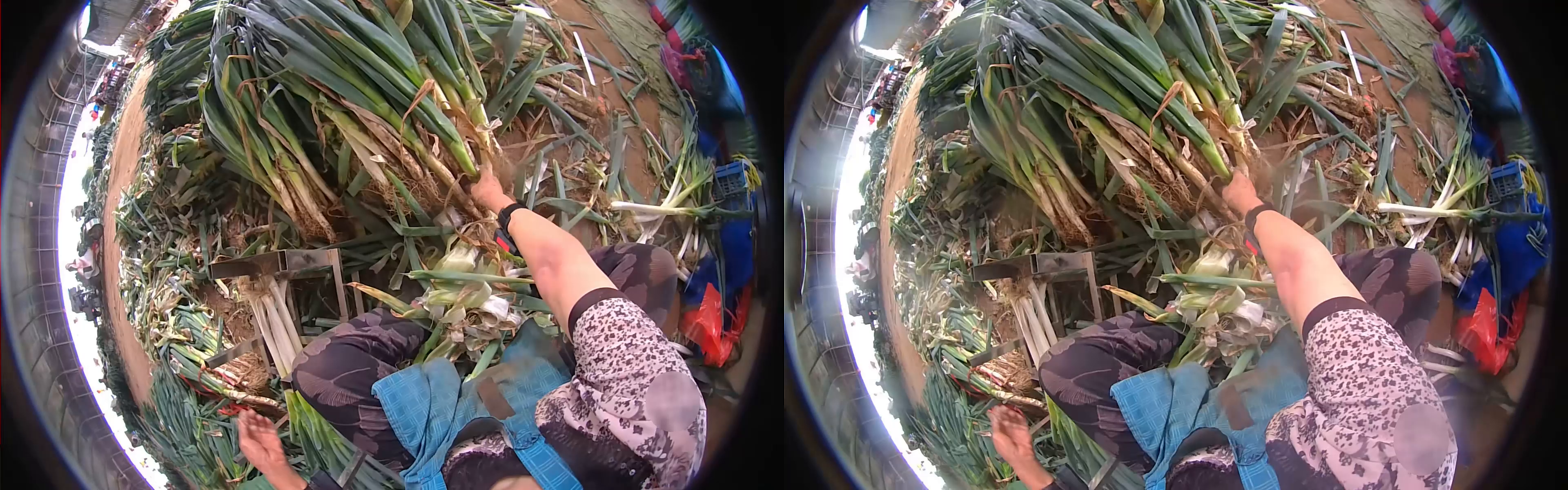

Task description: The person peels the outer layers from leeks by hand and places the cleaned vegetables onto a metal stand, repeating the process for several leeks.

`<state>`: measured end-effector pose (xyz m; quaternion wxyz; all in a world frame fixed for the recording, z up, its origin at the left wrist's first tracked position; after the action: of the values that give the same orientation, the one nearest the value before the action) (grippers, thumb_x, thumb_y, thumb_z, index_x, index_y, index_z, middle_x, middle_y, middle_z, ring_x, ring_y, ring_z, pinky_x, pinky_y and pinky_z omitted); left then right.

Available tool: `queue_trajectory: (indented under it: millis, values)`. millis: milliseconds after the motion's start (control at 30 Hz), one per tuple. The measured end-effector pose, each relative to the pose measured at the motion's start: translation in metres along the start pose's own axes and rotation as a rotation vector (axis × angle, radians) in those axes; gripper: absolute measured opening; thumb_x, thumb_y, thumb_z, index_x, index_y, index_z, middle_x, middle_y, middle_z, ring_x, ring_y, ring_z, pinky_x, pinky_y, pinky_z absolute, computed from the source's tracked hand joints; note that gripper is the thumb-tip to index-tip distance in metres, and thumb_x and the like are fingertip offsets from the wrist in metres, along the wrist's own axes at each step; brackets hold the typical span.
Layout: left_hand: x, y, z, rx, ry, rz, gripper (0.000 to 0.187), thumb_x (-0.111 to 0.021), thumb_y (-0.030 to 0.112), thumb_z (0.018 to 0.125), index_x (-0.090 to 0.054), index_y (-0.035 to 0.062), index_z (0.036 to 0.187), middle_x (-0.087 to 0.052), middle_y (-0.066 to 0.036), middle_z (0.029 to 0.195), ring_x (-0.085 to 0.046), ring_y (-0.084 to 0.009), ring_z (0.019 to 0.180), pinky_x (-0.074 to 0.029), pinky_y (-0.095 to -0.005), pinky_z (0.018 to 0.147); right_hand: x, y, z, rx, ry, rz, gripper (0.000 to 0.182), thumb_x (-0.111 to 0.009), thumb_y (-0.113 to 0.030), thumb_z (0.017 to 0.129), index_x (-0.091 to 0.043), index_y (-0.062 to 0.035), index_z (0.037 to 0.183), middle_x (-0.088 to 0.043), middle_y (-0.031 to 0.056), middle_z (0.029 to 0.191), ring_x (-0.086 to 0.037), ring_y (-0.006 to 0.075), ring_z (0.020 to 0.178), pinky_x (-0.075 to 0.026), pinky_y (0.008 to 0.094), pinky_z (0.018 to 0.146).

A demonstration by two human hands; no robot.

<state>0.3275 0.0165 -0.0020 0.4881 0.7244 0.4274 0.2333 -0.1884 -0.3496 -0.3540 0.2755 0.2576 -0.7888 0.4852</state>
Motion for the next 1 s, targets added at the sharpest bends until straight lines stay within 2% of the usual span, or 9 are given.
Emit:
queue_trajectory:
  millis: [100,167,233,367,433,567,733,833,1000]
  values:
    - [-0.123,0.026,-0.015,-0.127,-0.393,0.026,0.022,-0.055,0.014,0.093,-0.059,0.0019,0.111,-0.062,-0.006,0.091,-0.058,-0.013,0.081,-0.05,-0.0264,0.074,-0.012,0.011,0.014,0.23,-0.021,-0.266,0.032,-0.056,-0.018,0.078,-0.06,0.0004,0.104,-0.06,0.0241,0.106,-0.057,0.0389,0.101,-0.045,0.0406,0.089]
    - [-0.244,0.001,-0.052,-0.696,-0.666,0.521,0.025,-0.053,0.006,0.092,-0.057,-0.0053,0.114,-0.062,-0.01,0.091,-0.062,-0.0172,0.087,-0.054,-0.027,0.077,0.037,-0.032,-0.024,0.135,-0.268,0.273,0.033,-0.059,-0.016,0.082,-0.059,0.0032,0.108,-0.063,0.0206,0.094,-0.063,0.0313,0.084,-0.051,0.0399,0.076]
    - [-0.316,-0.024,-0.065,-0.043,-0.839,0.242,0.033,-0.058,0.011,0.091,-0.054,-0.0088,0.117,-0.064,-0.017,0.103,-0.063,-0.0209,0.09,-0.053,-0.0317,0.082,0.09,-0.087,-0.086,-0.059,-0.51,0.632,0.031,-0.06,-0.011,0.086,-0.057,0.0065,0.111,-0.065,0.0162,0.082,-0.065,0.0234,0.068,-0.055,0.0376,0.061]
    - [-0.406,-0.149,-0.029,0.109,-1.062,0.332,0.03,-0.057,0.016,0.092,-0.056,-0.0008,0.117,-0.062,-0.011,0.109,-0.062,-0.0189,0.09,-0.05,-0.0286,0.078,0.126,-0.107,-0.178,-0.117,-0.806,0.714,0.026,-0.061,-0.012,0.089,-0.057,0.005,0.107,-0.065,0.0115,0.075,-0.064,0.0175,0.06,-0.053,0.0296,0.05]
    - [-0.424,-0.172,-0.056,0.47,-1.007,0.124,0.012,-0.061,0.018,0.091,-0.063,0.0064,0.091,-0.065,-0.002,0.088,-0.06,-0.0117,0.073,-0.048,-0.0248,0.062,0.116,-0.089,-0.214,-0.067,-0.829,0.629,0.026,-0.066,-0.02,0.086,-0.062,0.0024,0.096,-0.064,0.0079,0.075,-0.063,0.0144,0.062,-0.051,0.0267,0.051]
    - [-0.41,-0.217,-0.059,0.437,-0.837,0.265,0.014,-0.063,0.017,0.089,-0.064,0.003,0.092,-0.065,-0.003,0.078,-0.061,-0.0158,0.061,-0.051,-0.0307,0.052,0.143,-0.105,-0.266,-0.118,-0.843,0.259,0.051,-0.064,-0.047,0.084,-0.066,0.0015,0.097,-0.064,0.0076,0.077,-0.062,0.0141,0.068,-0.051,0.0291,0.056]
    - [-0.391,-0.216,-0.069,0.32,-0.897,0.232,0.016,-0.059,0.015,0.091,-0.062,-0.0003,0.086,-0.065,-0.007,0.075,-0.061,-0.0151,0.06,-0.049,-0.0275,0.05,0.114,-0.11,-0.205,0.336,-0.085,0.166,0.033,-0.064,-0.034,0.082,-0.067,-0.001,0.083,-0.058,0.0062,0.06,-0.06,0.0135,0.06,-0.047,0.0304,0.051]
    - [-0.381,-0.198,-0.063,0.229,-0.941,0.074,0.017,-0.053,0.014,0.093,-0.059,-0.0022,0.094,-0.067,-0.016,0.085,-0.064,-0.0206,0.064,-0.055,-0.0317,0.058,0.128,-0.121,-0.243,-0.047,-0.21,0.646,0.026,-0.061,-0.026,0.083,-0.067,-0.0007,0.08,-0.055,0.0048,0.056,-0.058,0.0125,0.053,-0.047,0.03,0.049]
    - [-0.372,-0.188,-0.077,0.306,-0.999,-0.059,0.016,-0.052,0.012,0.094,-0.055,-0.0021,0.101,-0.067,-0.018,0.088,-0.064,-0.0227,0.069,-0.054,-0.0308,0.061,0.117,-0.019,-0.316,-0.22,-1.057,0.112,0.042,-0.052,-0.033,0.086,-0.062,0.0074,0.083,-0.06,0.0177,0.065,-0.062,0.0266,0.055,-0.051,0.0399,0.054]
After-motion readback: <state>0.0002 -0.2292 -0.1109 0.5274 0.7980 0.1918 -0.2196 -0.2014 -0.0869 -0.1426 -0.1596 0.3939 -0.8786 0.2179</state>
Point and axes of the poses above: each hand's wrist, its own z-axis towards the middle knuckle, its own x-axis out of the back of the hand, y = z × x, the point moved 2 cm from there along z, towards the middle knuckle
